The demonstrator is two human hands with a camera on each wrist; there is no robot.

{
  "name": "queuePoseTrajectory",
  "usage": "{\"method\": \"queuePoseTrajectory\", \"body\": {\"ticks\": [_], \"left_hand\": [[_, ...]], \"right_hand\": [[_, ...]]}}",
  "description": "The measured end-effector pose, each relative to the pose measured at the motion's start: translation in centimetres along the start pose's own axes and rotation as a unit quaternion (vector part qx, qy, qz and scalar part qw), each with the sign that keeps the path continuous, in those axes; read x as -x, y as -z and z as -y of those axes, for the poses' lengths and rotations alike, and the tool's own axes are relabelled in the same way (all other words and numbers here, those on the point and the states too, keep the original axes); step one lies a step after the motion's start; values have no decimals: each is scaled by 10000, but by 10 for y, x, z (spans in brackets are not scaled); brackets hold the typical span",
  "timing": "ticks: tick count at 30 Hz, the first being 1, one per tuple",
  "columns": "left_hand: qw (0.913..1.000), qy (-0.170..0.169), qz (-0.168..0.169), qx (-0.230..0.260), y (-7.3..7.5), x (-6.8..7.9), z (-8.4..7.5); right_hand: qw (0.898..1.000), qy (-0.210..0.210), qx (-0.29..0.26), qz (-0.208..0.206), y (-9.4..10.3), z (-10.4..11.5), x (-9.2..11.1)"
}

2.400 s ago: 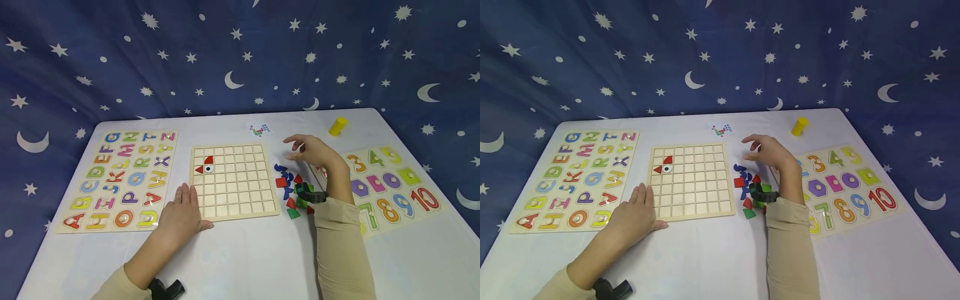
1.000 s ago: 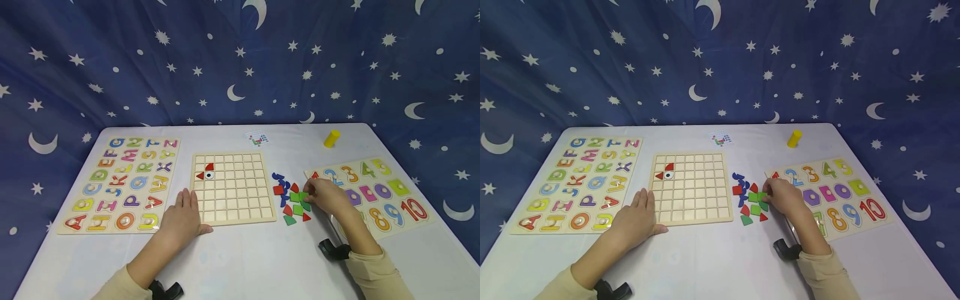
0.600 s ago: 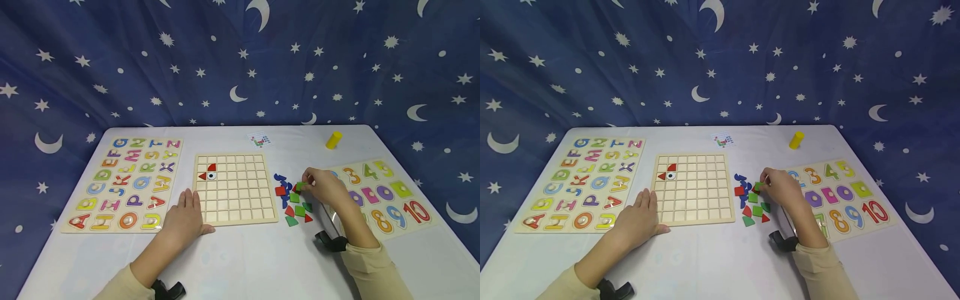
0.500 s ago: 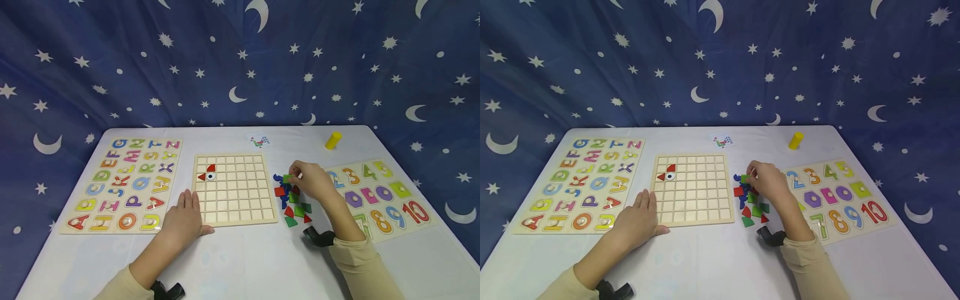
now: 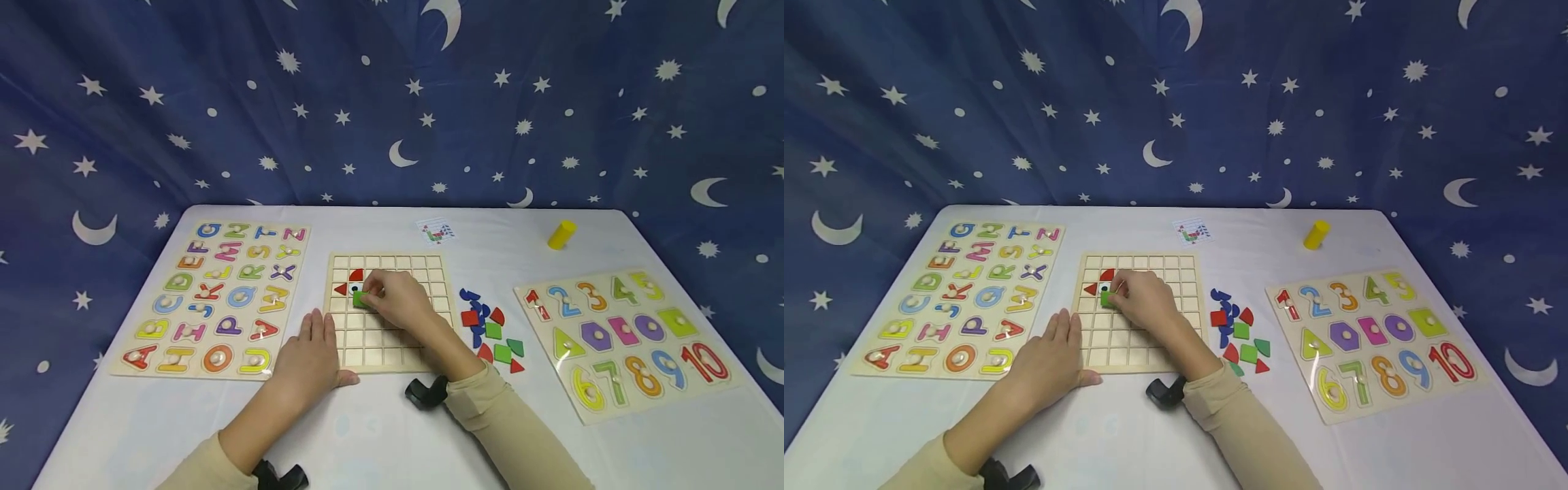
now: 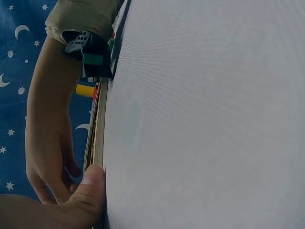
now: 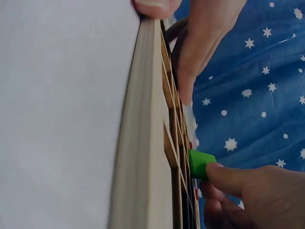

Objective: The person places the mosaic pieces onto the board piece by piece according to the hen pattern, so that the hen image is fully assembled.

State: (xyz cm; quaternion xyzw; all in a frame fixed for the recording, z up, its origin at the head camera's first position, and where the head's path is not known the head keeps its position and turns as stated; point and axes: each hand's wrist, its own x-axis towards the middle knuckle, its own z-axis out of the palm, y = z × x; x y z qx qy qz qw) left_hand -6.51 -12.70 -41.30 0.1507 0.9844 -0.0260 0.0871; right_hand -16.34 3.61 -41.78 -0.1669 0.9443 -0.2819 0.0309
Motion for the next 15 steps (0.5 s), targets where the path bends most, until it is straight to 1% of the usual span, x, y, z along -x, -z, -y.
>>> {"method": "queuePoseTrajectory", "body": {"ticks": [3,7,15], "left_hand": [[9999,-39,-25,-98,0,2,-1],[9997,-59,-115,-206,-1,3,0],[9996,-102,-136,-228,-2,0,1]], "right_hand": [[9998,68,-80,-140,-9,0,1],[9996,174,-64,-226,-14,0,1],[9988,176,410,-196,-17,1,3]]}}
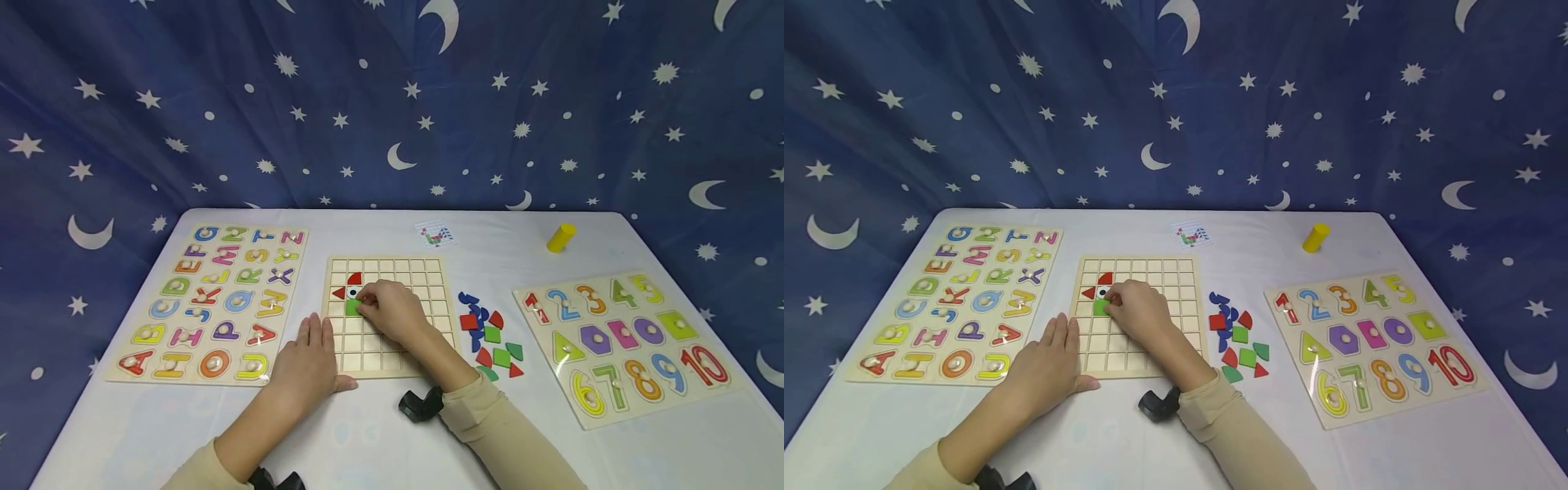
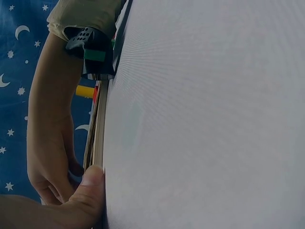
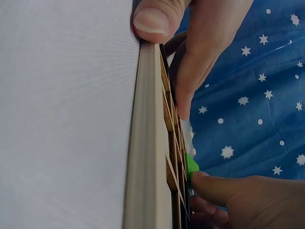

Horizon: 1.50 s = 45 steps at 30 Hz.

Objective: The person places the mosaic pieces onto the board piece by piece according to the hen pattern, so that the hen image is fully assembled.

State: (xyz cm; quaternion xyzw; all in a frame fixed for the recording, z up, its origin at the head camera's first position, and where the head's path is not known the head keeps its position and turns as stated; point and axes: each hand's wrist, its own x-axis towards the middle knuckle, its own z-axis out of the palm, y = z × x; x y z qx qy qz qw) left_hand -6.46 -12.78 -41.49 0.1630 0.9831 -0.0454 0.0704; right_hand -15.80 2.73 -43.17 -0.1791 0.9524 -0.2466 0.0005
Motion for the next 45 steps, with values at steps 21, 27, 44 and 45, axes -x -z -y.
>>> {"method": "queuePoseTrajectory", "body": {"ticks": [21,27,44,45], "left_hand": [[9999,-100,-26,-69,5,2,1],[9998,-173,-60,-92,5,0,0],[9999,-56,-47,130,4,4,-4],[9999,-38,-40,149,3,4,-3]], "right_hand": [[9985,159,514,-121,6,3,8],[9988,103,430,-204,7,0,10],[9959,-90,687,578,96,-32,49],[9955,-105,722,602,103,-41,56]]}}
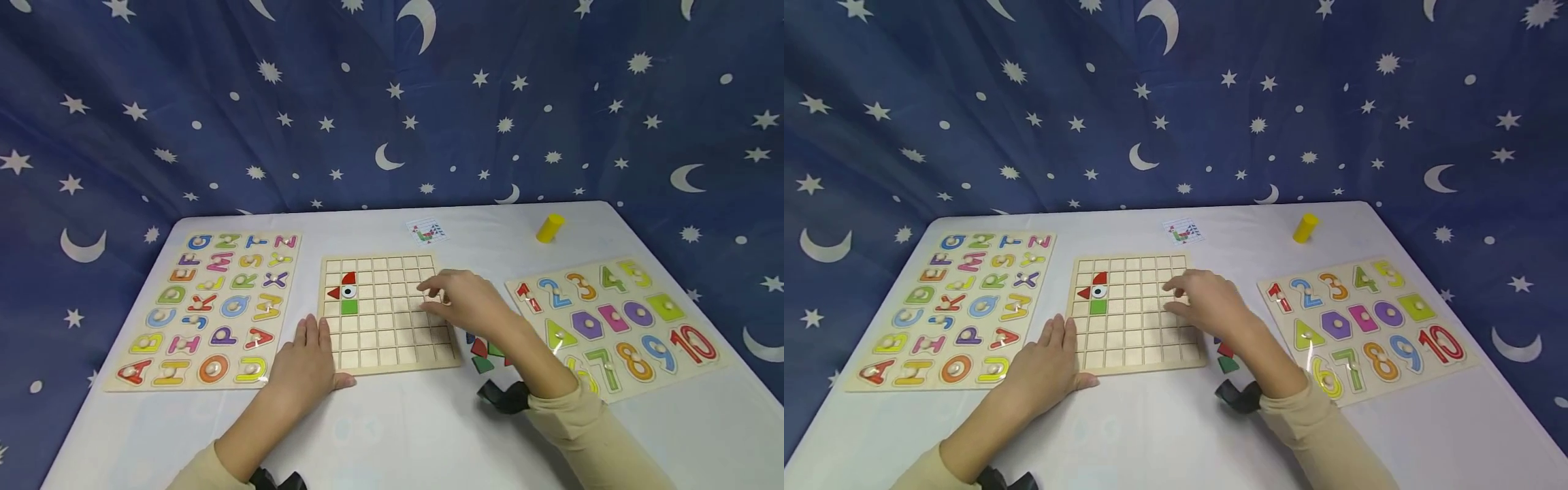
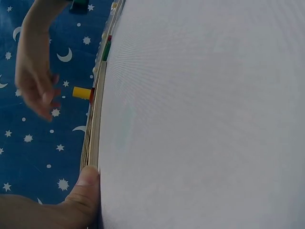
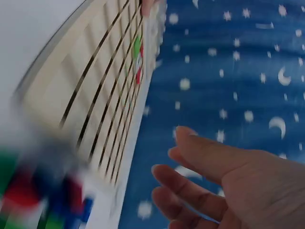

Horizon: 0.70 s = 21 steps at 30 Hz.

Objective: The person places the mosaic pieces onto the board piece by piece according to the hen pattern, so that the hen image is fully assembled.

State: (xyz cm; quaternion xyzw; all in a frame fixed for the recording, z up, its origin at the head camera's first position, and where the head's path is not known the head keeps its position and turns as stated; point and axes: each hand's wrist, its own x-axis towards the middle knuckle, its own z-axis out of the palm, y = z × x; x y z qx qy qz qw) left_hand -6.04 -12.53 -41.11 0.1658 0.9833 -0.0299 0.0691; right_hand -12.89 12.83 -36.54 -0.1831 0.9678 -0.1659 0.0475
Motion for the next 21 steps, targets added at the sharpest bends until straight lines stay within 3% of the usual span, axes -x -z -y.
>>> {"method": "queuePoseTrajectory", "body": {"ticks": [4,9,15,21], "left_hand": [[10000,53,-9,36,-1,0,3],[9999,89,-33,-39,-4,-1,6],[10000,43,-26,-17,-8,-1,4],[9999,78,-73,56,-5,3,0]], "right_hand": [[9990,-427,113,29,8,-44,25],[9963,-810,158,243,-9,-81,45],[9958,-866,256,163,-23,-92,57],[9958,-857,299,99,-21,-92,58]]}}
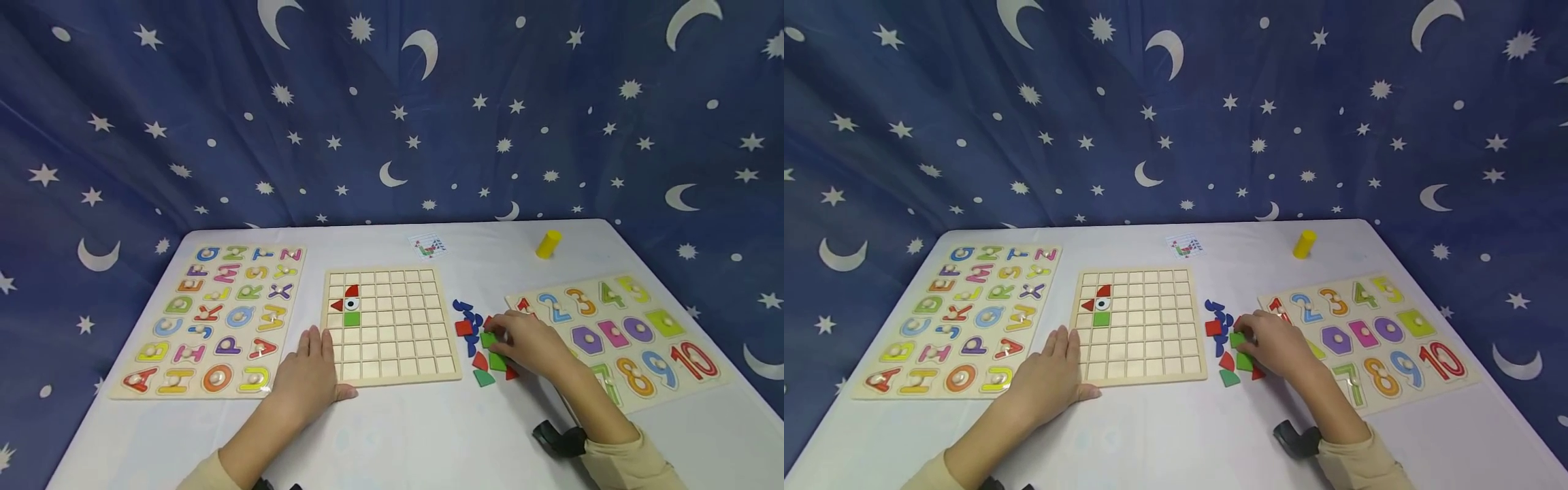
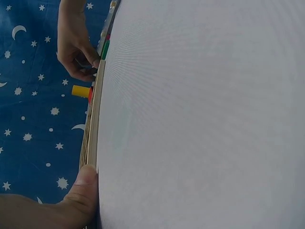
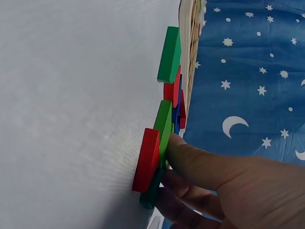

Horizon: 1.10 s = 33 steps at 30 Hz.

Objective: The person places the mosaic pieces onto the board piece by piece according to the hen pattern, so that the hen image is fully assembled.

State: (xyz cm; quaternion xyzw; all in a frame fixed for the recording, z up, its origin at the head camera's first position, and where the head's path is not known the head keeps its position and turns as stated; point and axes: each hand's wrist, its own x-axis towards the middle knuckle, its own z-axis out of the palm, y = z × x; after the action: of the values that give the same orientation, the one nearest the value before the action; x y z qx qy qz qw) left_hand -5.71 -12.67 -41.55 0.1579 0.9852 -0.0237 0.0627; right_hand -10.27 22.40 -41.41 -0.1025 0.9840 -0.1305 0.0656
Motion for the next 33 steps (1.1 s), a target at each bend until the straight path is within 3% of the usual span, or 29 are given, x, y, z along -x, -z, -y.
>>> {"method": "queuePoseTrajectory", "body": {"ticks": [7,13,21,27,33], "left_hand": [[10000,33,22,39,2,1,-1],[10000,74,-10,35,3,1,0],[10000,45,-60,-51,-1,3,-1],[10000,29,-53,-53,-5,4,-1],[9999,5,-97,-101,-5,2,-1]], "right_hand": [[9999,116,-9,24,2,-1,-3],[9993,-104,-306,190,5,3,-10],[9981,16,-605,-66,12,4,-14],[9970,162,-739,-165,11,23,-25],[9928,665,-947,-295,9,47,-41]]}}
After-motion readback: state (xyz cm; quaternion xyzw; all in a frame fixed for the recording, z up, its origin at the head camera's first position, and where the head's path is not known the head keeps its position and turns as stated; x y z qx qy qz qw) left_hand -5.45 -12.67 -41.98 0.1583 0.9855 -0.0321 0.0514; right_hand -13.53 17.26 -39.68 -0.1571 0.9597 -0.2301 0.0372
